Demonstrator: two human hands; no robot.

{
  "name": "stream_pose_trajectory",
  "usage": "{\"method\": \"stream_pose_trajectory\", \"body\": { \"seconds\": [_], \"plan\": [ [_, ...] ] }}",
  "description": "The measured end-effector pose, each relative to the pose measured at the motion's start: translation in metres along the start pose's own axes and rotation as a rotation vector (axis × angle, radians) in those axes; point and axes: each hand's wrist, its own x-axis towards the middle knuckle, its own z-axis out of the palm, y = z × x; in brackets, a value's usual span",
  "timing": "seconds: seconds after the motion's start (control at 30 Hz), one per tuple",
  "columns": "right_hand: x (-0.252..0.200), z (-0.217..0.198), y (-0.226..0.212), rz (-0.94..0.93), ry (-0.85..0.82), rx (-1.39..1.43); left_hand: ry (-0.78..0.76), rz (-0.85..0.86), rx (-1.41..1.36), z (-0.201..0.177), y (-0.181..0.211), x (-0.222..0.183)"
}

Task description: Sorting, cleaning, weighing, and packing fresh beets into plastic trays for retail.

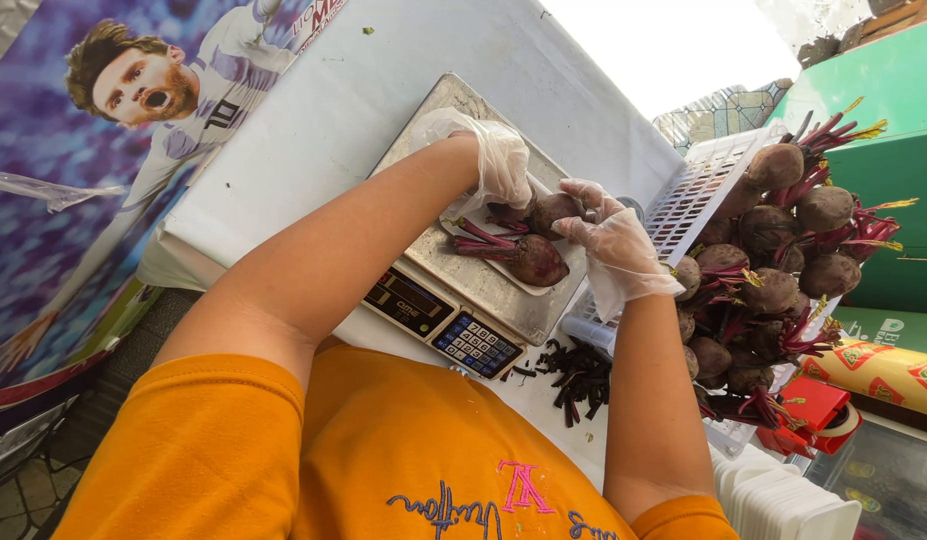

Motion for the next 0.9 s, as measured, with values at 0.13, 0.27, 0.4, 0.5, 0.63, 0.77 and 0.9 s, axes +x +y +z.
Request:
{"method": "stream_pose_trajectory", "body": {
  "seconds": [0.13, 0.27, 0.4, 0.5, 0.63, 0.77, 0.9],
  "plan": [
    [-0.018, -0.009, -0.027, 0.044, 0.078, -0.199, -0.042, -0.024, -0.017, -0.002, 0.002, -0.002],
    [-0.027, -0.014, -0.021, -0.14, 0.074, -0.403, -0.07, -0.056, -0.042, -0.004, 0.005, -0.01],
    [-0.023, -0.005, -0.02, -0.331, 0.054, -0.831, -0.082, -0.078, -0.063, -0.007, 0.012, -0.015],
    [-0.021, 0.005, -0.038, -0.383, -0.008, -0.899, -0.106, -0.096, -0.076, -0.012, 0.013, -0.012],
    [-0.021, 0.001, -0.075, -0.122, -0.141, -0.798, -0.161, -0.14, -0.099, -0.015, 0.014, -0.011],
    [-0.021, 0.013, -0.091, 0.117, -0.305, -0.545, -0.214, -0.132, -0.146, -0.023, 0.017, -0.02],
    [0.002, -0.014, -0.049, 0.083, -0.206, -0.567, -0.195, -0.06, -0.17, -0.033, 0.02, -0.041]
  ]
}}
